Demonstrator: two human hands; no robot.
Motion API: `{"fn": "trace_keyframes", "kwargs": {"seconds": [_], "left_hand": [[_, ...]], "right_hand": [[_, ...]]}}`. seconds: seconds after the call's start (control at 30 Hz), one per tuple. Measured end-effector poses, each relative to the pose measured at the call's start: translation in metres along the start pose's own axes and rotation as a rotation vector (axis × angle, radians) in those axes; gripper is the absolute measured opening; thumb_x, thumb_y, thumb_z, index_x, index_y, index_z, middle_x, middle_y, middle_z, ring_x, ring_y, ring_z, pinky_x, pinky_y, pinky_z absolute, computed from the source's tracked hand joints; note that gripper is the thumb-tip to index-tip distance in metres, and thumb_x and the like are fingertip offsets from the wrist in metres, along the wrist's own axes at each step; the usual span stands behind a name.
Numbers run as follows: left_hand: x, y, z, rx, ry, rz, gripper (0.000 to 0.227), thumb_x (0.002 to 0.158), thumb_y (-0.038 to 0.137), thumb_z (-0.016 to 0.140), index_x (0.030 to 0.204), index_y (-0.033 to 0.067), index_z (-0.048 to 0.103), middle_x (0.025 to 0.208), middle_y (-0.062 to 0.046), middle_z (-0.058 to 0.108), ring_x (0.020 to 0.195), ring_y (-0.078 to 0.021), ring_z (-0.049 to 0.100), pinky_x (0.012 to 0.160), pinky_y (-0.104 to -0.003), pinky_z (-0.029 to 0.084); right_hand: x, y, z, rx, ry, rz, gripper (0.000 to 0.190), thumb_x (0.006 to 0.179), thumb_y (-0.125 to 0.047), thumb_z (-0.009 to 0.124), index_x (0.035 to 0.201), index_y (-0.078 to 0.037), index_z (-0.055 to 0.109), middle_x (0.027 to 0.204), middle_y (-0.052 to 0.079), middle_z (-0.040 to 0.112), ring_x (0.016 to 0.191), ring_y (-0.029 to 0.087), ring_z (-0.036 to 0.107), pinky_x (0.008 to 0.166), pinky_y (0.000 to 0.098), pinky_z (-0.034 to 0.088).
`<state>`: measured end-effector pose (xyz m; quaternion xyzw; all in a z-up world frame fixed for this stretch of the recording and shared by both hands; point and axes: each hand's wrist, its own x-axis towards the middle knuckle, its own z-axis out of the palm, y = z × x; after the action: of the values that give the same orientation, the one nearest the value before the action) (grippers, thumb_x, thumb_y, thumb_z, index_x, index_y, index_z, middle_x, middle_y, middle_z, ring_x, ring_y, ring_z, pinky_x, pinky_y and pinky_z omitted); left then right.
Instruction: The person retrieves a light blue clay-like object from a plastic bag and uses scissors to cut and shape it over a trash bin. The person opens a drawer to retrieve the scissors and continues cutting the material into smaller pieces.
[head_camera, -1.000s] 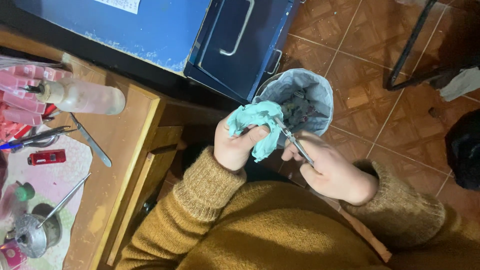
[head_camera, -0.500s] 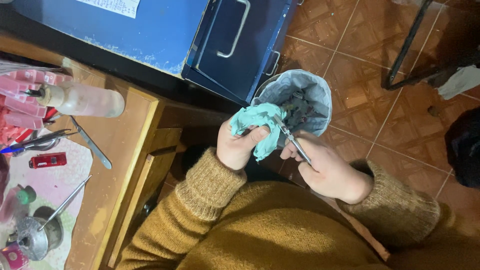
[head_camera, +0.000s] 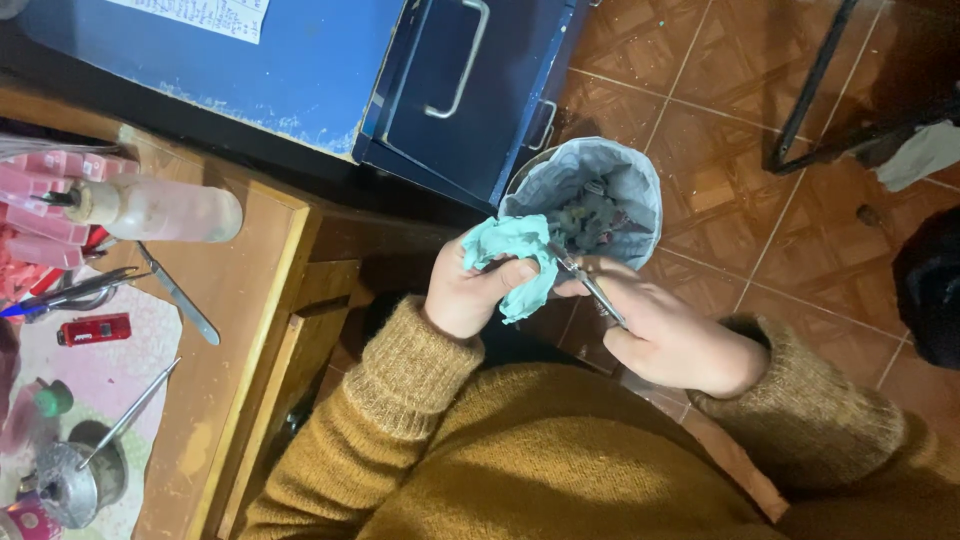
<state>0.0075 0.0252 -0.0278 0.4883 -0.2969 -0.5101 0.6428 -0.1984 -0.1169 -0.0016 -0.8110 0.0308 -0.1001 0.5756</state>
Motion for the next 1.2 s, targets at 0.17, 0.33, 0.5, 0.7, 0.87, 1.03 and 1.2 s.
{"fn": "trace_keyframes", "kwargs": {"seconds": [0.17, 0.33, 0.5, 0.7, 0.87, 1.03, 1.2], "left_hand": [[0.001, 0.01, 0.001, 0.107, -0.041, -0.057, 0.038, 0.097, 0.007, 0.073, 0.131, -0.0058, 0.062, 0.106, -0.007, 0.073, 0.093, -0.0121, 0.067, 0.085, -0.027, 0.057], [-0.001, 0.005, -0.001, 0.014, -0.048, -0.087, 0.038, 0.098, 0.006, 0.073, 0.132, -0.0057, 0.062, 0.1, -0.007, 0.072, 0.083, -0.0112, 0.064, 0.076, -0.027, 0.055], [-0.001, 0.003, -0.004, -0.019, -0.062, -0.097, 0.038, 0.098, 0.009, 0.073, 0.132, -0.0046, 0.063, 0.098, -0.007, 0.072, 0.08, -0.0111, 0.064, 0.072, -0.026, 0.055], [0.002, 0.002, -0.011, 0.097, -0.061, -0.07, 0.038, 0.097, 0.009, 0.075, 0.13, -0.0061, 0.064, 0.103, -0.007, 0.073, 0.088, -0.0116, 0.066, 0.079, -0.027, 0.056], [0.0, 0.001, -0.005, -0.038, -0.099, -0.171, 0.041, 0.097, 0.008, 0.073, 0.135, -0.0037, 0.062, 0.101, -0.007, 0.072, 0.083, -0.0104, 0.065, 0.074, -0.026, 0.055], [0.0, 0.005, -0.003, 0.073, -0.123, -0.131, 0.04, 0.098, 0.005, 0.071, 0.135, -0.0049, 0.06, 0.11, -0.006, 0.072, 0.096, -0.0106, 0.066, 0.087, -0.026, 0.056], [-0.002, 0.001, -0.005, -0.07, -0.127, -0.161, 0.039, 0.099, 0.004, 0.071, 0.136, -0.0054, 0.061, 0.102, -0.006, 0.071, 0.085, -0.0108, 0.063, 0.077, -0.027, 0.055]], "right_hand": [[0.001, -0.008, -0.002, 0.038, -0.079, 0.147, 0.07, 0.074, 0.01, 0.049, 0.143, -0.001, 0.047, 0.145, 0.019, 0.05, 0.143, 0.032, 0.047, 0.117, 0.0433, 0.036], [-0.003, 0.0, 0.005, 0.002, -0.066, 0.193, 0.059, 0.074, 0.009, 0.049, 0.133, -0.001, 0.053, 0.129, 0.017, 0.054, 0.129, 0.03, 0.055, 0.109, 0.0406, 0.043], [-0.006, 0.005, 0.012, -0.06, -0.023, 0.225, 0.041, 0.076, 0.008, 0.049, 0.114, -0.001, 0.061, 0.113, 0.013, 0.059, 0.114, 0.029, 0.061, 0.099, 0.0388, 0.049], [-0.006, 0.008, 0.012, -0.087, -0.047, 0.437, 0.03, 0.081, 0.005, 0.049, 0.108, -0.003, 0.062, 0.106, 0.011, 0.062, 0.103, 0.025, 0.066, 0.095, 0.0359, 0.054], [-0.003, 0.002, 0.008, -0.007, -0.067, 0.134, 0.061, 0.073, 0.008, 0.048, 0.134, 0.001, 0.05, 0.132, 0.019, 0.053, 0.134, 0.033, 0.051, 0.114, 0.043, 0.037], [-0.004, -0.003, 0.01, 0.016, -0.055, 0.14, 0.065, 0.072, 0.009, 0.048, 0.137, -0.001, 0.051, 0.138, 0.018, 0.053, 0.139, 0.034, 0.049, 0.115, 0.0434, 0.036], [-0.008, 0.002, 0.012, 0.007, -0.05, 0.198, 0.059, 0.073, 0.007, 0.05, 0.131, -0.003, 0.056, 0.131, 0.016, 0.055, 0.128, 0.031, 0.056, 0.107, 0.0414, 0.043]]}}
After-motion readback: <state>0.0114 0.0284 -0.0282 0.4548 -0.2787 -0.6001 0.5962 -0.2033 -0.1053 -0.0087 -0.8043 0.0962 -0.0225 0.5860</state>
